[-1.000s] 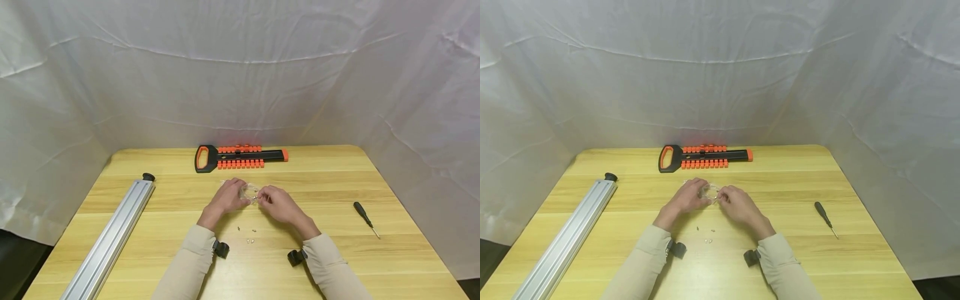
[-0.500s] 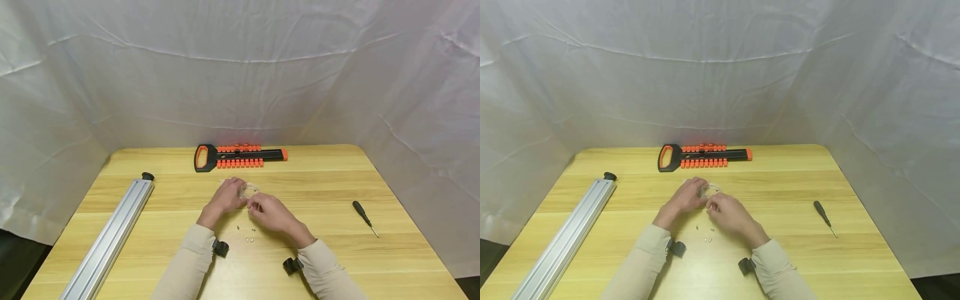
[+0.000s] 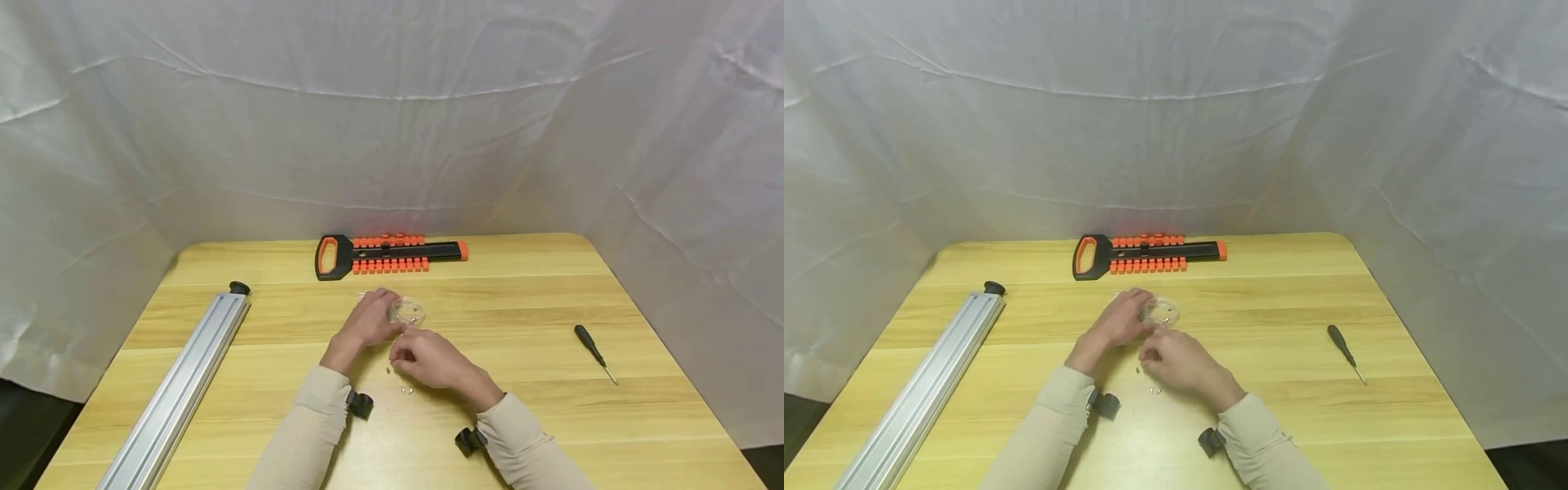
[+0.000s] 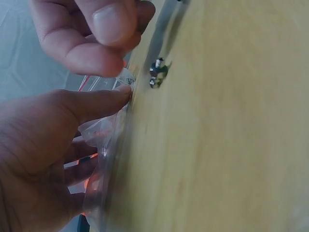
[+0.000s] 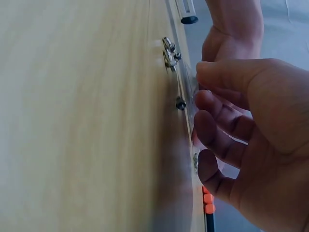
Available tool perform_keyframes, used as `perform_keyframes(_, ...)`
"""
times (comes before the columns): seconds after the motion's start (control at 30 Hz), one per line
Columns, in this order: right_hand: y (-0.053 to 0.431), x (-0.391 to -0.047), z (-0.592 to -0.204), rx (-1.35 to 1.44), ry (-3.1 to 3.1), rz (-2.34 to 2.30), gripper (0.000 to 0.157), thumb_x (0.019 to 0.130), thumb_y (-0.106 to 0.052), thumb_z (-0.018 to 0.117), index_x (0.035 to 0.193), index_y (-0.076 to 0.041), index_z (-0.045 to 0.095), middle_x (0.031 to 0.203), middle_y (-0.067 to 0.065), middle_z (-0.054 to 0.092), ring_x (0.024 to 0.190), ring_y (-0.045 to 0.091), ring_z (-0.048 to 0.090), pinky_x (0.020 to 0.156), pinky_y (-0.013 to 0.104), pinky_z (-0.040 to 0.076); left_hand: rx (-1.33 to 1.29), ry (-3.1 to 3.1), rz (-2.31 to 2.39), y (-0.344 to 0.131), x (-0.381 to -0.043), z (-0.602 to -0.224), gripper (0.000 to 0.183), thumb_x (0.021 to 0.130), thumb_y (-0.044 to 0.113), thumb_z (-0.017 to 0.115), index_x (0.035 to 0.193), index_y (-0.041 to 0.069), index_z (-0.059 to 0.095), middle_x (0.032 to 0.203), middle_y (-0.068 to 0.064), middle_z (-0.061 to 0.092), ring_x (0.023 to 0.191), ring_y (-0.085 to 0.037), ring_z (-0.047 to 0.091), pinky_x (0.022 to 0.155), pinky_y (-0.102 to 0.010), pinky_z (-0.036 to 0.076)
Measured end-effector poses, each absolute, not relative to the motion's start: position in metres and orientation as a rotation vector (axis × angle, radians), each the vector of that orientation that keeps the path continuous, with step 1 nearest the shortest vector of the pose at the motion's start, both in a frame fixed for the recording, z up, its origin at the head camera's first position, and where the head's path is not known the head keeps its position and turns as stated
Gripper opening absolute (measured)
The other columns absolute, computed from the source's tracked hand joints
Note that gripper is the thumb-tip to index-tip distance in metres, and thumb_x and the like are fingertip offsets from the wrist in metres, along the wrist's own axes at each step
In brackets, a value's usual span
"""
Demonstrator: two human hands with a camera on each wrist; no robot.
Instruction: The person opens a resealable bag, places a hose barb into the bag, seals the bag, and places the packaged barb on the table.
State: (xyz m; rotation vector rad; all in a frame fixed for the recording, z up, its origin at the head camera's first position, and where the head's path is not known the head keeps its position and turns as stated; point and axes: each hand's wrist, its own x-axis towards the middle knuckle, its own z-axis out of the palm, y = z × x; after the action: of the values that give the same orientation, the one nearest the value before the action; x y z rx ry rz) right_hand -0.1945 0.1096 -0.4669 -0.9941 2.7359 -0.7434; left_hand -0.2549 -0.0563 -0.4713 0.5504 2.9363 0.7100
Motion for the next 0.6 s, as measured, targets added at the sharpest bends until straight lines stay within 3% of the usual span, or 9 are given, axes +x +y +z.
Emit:
perform_keyframes(0.17, 0.107, -0.192, -0.4678, -1.045, 2.705, -0.686, 0.008, 0.09, -0.025, 0.068, 0.095, -0.023, 0.073, 0.094, -0.013, 0.064, 0.09, 0.003, 0.059, 0.086, 0.028, 0.052, 0.571, 2.94, 0.707, -0.0572, -0.2537, -0.4723, 0.058, 0.083, 0.034, 0.075, 0.132, 0.01, 0.056, 0.135, -0.007, 0.055, 0.123, -0.027, 0.051, 0.108, -0.039, 0.041)
perform_keyframes(0.6, 0.1018, -0.1928, -0.4662, -1.138, 2.683, -0.612, 0.008, 0.089, -0.023, 0.068, 0.094, -0.025, 0.074, 0.09, -0.012, 0.061, 0.079, 0.001, 0.052, 0.072, 0.02, 0.048, 0.57, 2.938, 0.716, -0.057, -0.2521, -0.4703, 0.058, 0.083, 0.034, 0.076, 0.132, 0.01, 0.056, 0.134, -0.007, 0.056, 0.122, -0.027, 0.052, 0.107, -0.039, 0.042)
